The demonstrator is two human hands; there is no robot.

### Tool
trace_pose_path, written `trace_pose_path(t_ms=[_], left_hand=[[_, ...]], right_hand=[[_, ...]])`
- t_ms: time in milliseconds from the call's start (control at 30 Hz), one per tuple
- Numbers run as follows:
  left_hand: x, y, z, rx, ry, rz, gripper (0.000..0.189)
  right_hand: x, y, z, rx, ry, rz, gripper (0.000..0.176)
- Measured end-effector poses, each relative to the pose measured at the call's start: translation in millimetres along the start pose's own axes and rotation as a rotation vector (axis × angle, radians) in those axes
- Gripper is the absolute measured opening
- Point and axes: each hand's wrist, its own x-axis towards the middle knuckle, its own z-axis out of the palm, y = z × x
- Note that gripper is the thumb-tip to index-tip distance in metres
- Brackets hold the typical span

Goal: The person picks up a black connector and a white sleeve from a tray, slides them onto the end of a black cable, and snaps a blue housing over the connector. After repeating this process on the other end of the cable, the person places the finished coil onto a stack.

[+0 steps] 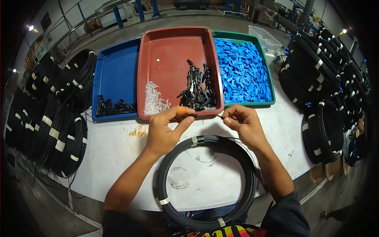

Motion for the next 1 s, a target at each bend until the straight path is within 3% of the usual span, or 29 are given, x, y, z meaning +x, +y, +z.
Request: trace_pose_path(t_ms=[100,200,400,1000], left_hand=[[-9,-16,6,-0.055,0.035,0.077,0.020],[-14,-19,15,-0.127,0.101,0.120,0.018],[-16,-14,10,-0.050,0.052,0.200,0.019],[-13,-10,11,0.067,-0.016,0.356,0.021]], right_hand=[[-5,8,11,0.049,0.032,-0.097,0.003],[-6,11,18,-0.132,-0.008,-0.206,0.007],[-9,2,17,-0.329,-0.050,-0.435,0.004],[-10,5,19,-0.435,-0.003,-0.570,0.005]])
